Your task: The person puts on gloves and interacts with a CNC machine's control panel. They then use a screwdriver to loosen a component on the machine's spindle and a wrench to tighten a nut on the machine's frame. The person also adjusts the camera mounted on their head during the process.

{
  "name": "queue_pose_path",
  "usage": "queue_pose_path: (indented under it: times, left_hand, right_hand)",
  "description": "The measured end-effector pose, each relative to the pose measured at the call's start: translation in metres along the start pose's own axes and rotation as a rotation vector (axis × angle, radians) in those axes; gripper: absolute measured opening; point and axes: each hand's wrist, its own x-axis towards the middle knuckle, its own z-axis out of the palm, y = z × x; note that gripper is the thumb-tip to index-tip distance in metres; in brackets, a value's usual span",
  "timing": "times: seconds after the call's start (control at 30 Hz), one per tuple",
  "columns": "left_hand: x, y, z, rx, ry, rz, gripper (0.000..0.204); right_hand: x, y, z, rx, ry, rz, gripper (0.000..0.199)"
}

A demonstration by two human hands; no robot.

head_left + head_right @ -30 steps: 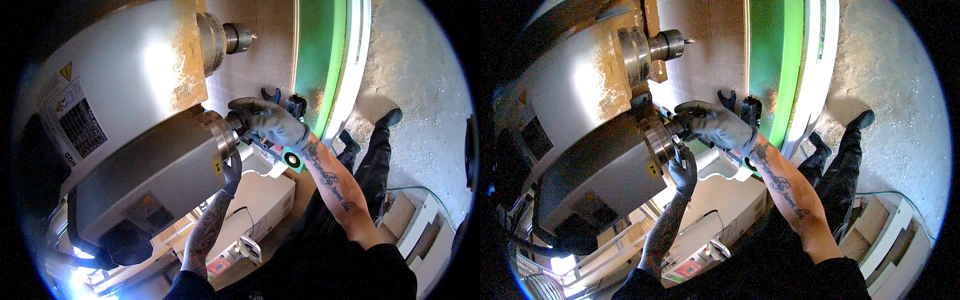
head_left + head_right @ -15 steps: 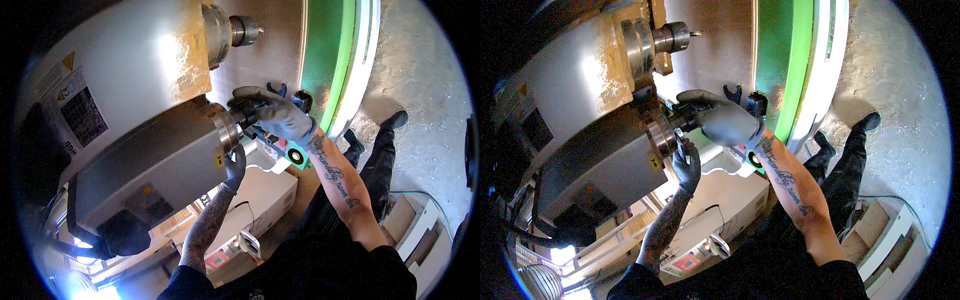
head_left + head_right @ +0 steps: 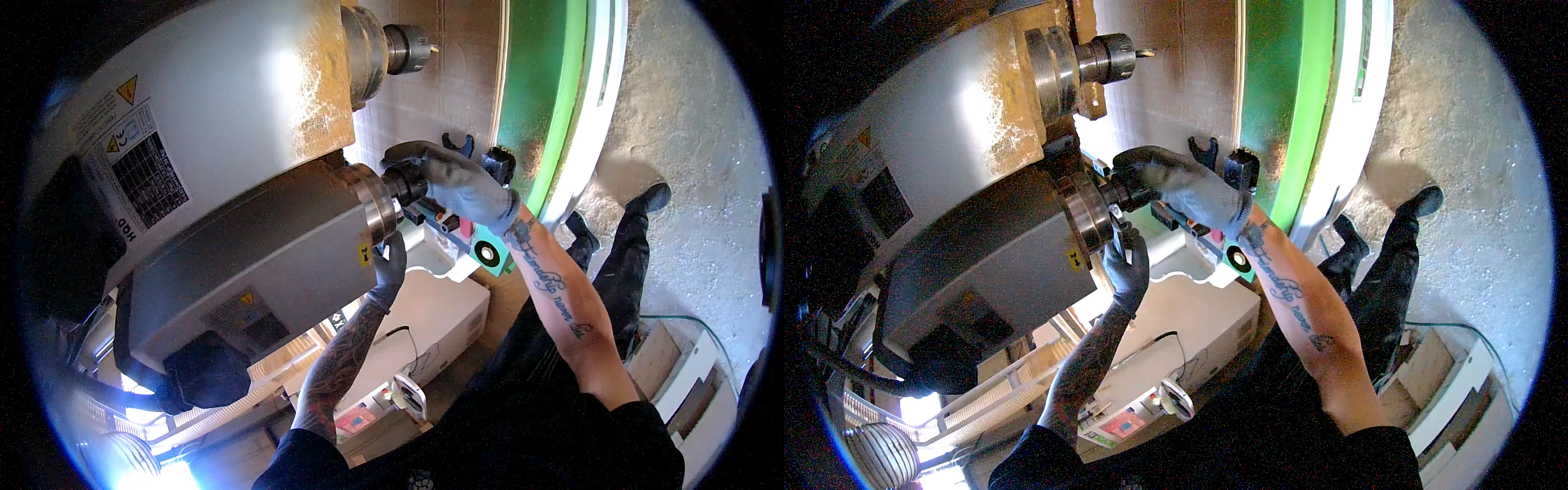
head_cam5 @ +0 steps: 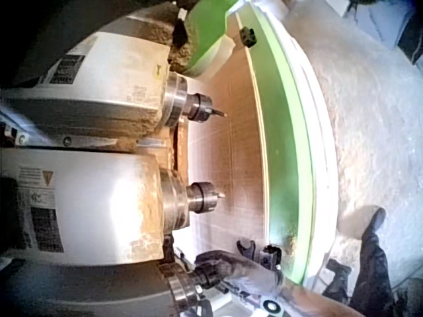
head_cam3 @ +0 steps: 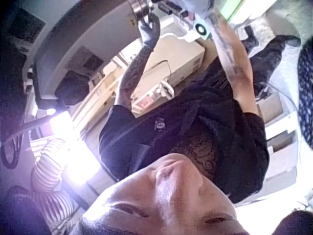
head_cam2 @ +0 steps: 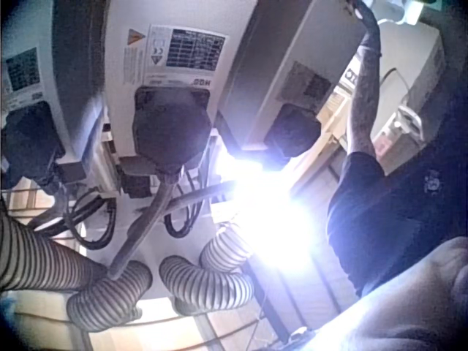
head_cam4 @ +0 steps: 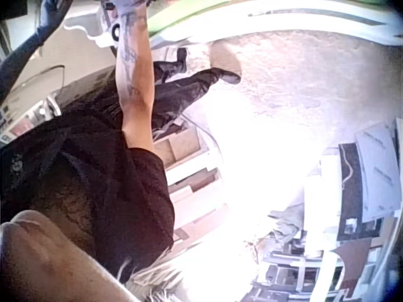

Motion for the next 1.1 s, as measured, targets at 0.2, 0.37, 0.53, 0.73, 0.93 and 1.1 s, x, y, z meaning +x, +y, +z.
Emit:
queue_pose_path:
  times: [0.2, 0.37, 0.53, 0.73, 0.93, 1.1]
  left_hand:
    - [0.005, -0.012, -0.015, -0.204, 0.08, -0.076, 0.022]
    - [0.011, -0.013, -0.019, -0.214, 0.08, -0.065, 0.015]
    - [0.006, -0.015, -0.027, -0.579, 0.14, -0.328, 0.017]
    - [0.036, -0.032, -0.064, -1.679, 0.296, -0.986, 0.023]
    - [0.023, -0.028, -0.063, -1.467, 0.267, -0.856, 0.024]
    - [0.015, -0.023, -0.058, -1.597, 0.328, -0.856, 0.04]
  right_hand:
    - [0.0, -0.023, 0.012, -0.159, -0.044, 0.091, 0.061]
    - [0.003, -0.027, 0.005, -0.35, -0.03, 0.002, 0.049]
    - [-0.005, -0.053, 0.035, -1.313, -0.054, -0.421, 0.064]
    - [0.015, -0.046, 0.069, -1.672, 0.071, -0.368, 0.045]
    - [0.02, -0.065, 0.069, -1.518, -0.164, -0.105, 0.046]
    - [-0.041, -0.008, 0.03, -2.026, 0.607, -0.543, 0.045]
